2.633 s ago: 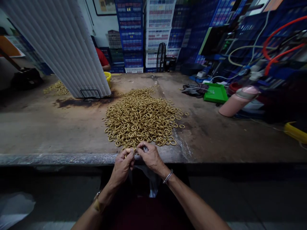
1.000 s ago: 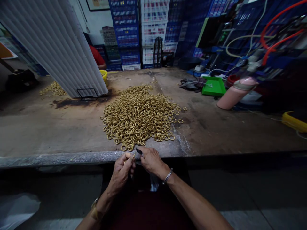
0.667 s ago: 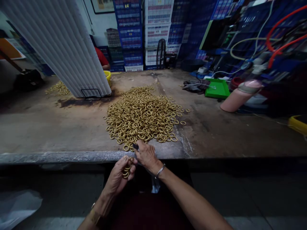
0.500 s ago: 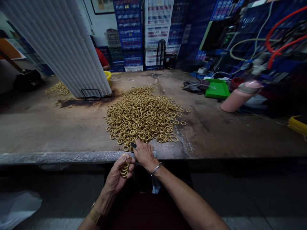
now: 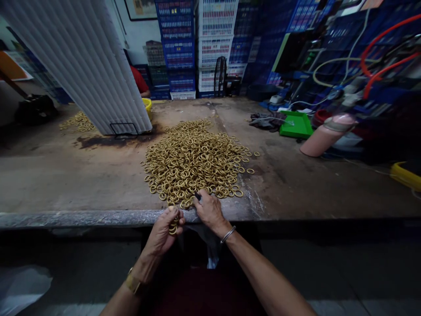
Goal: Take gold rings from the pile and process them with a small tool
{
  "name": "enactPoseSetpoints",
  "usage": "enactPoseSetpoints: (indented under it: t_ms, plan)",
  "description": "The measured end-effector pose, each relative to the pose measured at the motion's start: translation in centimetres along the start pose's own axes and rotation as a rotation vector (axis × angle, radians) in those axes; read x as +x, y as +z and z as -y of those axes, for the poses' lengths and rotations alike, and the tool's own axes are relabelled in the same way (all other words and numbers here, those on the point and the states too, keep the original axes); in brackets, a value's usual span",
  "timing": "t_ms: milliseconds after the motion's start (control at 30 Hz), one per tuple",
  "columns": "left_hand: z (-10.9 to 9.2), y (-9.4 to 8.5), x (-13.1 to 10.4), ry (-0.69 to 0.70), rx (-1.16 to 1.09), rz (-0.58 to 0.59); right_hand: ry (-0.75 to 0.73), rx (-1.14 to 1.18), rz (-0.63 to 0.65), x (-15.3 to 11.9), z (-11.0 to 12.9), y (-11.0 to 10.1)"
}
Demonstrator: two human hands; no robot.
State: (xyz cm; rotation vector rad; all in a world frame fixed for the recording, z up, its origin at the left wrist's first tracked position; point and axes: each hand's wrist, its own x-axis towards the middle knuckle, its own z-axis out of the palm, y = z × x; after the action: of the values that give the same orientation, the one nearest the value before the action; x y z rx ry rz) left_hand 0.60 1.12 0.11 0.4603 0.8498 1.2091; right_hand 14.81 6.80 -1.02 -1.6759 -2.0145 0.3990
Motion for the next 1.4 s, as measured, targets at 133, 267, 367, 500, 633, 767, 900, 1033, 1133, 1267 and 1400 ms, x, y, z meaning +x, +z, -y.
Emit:
enactPoseSetpoints:
  t_ms: [133,267,367,500,633,767,900,1033,1133,1267,1400]
  plan:
    - [0.4,0.8,1.1,0.137,0.293,-0.066,-0.037,0.143,-0.069,0.2,-1.2,-0.6]
    - [0.7,1.4,2.0,0.196,0.542,-0.095,-0.142,0.28,-0.068,-0.2,-0.9,-1.3]
    - [0.7,1.9,2.4,0.175,0.595,-0.038,-0.208,0.347,-0.06,-0.5,-0.3,-1.7]
    - [0.8,2.0,2.7,0.181,0.576,-0.057,-0.111,0.483,-0.033,-0.6,0.1,-1.6]
    - [1.3,1.8,2.7,0.21,0.512,-0.094,0.13,0.754,0.094,-0.6,0.5,-1.4]
    - [1.5,2.1,2.5,0.243,0.495,-0.106,0.38,1.057,0.293,-0.8,0.7,-1.0]
    - [1.2,2.3,2.2,0.226,0.529,-0.081,0.422,1.133,0.308,-0.6,0.6,-0.8]
    - [0.6,2.1,2.0,0.136,0.546,-0.032,0.307,0.939,0.203,-0.1,0.6,-1.0]
    - [0.5,1.9,1.9,0.106,0.547,-0.031,0.213,0.822,0.145,0.1,0.8,-1.2]
    - [0.7,1.7,1.8,0.08,0.461,-0.005,0.221,0.864,0.17,-0.1,0.9,-1.0]
    - [1.0,1.8,1.5,0.06,0.307,0.011,0.238,0.912,0.193,-0.3,0.9,-0.9]
